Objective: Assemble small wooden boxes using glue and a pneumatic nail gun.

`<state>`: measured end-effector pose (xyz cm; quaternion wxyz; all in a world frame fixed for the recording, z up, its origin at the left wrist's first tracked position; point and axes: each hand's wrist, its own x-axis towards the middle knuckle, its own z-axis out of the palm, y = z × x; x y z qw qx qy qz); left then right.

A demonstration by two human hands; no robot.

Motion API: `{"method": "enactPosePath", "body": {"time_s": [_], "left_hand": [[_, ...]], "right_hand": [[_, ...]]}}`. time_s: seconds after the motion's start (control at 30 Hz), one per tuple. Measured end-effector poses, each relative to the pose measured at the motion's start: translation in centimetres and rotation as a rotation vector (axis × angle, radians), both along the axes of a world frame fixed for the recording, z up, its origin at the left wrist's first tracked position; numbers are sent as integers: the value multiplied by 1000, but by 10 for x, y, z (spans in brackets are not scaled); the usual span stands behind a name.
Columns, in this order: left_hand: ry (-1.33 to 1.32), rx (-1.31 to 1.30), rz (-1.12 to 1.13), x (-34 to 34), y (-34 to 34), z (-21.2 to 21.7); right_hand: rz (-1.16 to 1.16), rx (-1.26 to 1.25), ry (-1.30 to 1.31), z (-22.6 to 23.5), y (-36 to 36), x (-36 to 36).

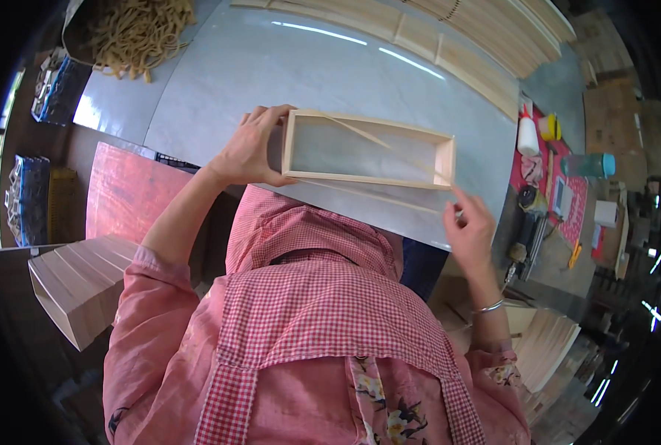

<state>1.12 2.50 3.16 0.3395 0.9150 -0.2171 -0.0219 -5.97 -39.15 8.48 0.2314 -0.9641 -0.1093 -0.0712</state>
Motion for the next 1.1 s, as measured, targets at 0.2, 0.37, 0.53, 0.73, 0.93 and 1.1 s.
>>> {"method": "enactPosePath", "body": {"time_s": [0.2, 0.37, 0.53, 0.73, 0.93, 1.1], "left_hand": [[6, 34, -24, 6, -2, -2], [22, 57, 6, 1, -3, 1], [1, 48, -10, -1, -3, 1], [41, -151, -21, -13, 9, 0], [748, -776, 393, -17, -9, 7], [525, -439, 416, -13, -20, -1]], "right_hand": [[54, -18, 43, -22, -41, 70], [198, 4, 205, -37, -40, 88], [96, 490, 292, -65, -39, 63], [50, 436, 9, -71, -21, 34], [15, 390, -61, -76, -14, 29], [15, 414, -66, -77, -11, 29]]}}
